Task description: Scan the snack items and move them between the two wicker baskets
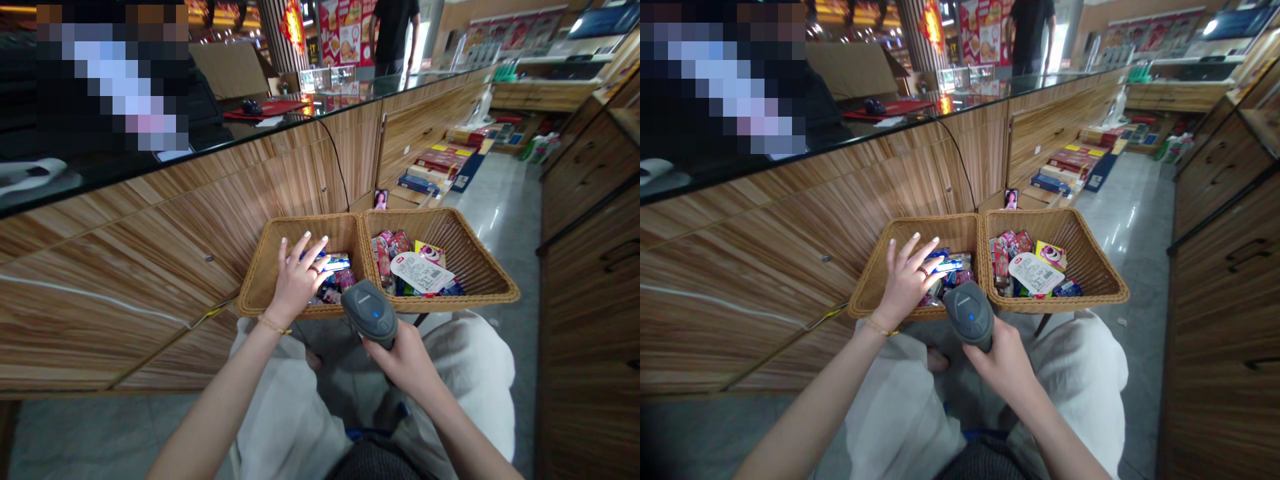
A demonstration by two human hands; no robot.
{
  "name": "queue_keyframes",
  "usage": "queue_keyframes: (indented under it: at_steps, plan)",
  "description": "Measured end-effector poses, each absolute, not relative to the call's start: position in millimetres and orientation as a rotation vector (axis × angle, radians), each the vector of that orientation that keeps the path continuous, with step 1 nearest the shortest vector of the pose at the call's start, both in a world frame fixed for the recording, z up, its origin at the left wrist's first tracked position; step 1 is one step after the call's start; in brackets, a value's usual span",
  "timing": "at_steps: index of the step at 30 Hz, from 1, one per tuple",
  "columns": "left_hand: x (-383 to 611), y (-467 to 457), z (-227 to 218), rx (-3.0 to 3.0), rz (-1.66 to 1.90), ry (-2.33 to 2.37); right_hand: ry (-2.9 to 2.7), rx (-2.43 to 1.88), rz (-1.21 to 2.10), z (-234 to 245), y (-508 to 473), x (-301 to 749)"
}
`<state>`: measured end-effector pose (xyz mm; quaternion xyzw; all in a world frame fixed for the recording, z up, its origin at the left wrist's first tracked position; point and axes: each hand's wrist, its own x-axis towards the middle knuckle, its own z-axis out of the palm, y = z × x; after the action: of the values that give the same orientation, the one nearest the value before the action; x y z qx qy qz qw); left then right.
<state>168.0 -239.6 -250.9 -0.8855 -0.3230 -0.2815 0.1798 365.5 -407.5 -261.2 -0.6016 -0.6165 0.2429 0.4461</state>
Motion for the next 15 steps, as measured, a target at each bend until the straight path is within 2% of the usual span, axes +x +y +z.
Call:
queue_keyframes:
  at_steps: [15]
  plan:
    - [168.7,-239.7,-248.6,-2.574,-0.825,-0.937,-1.497,-1.486,0.613,-266.9,-412.0,368.3]
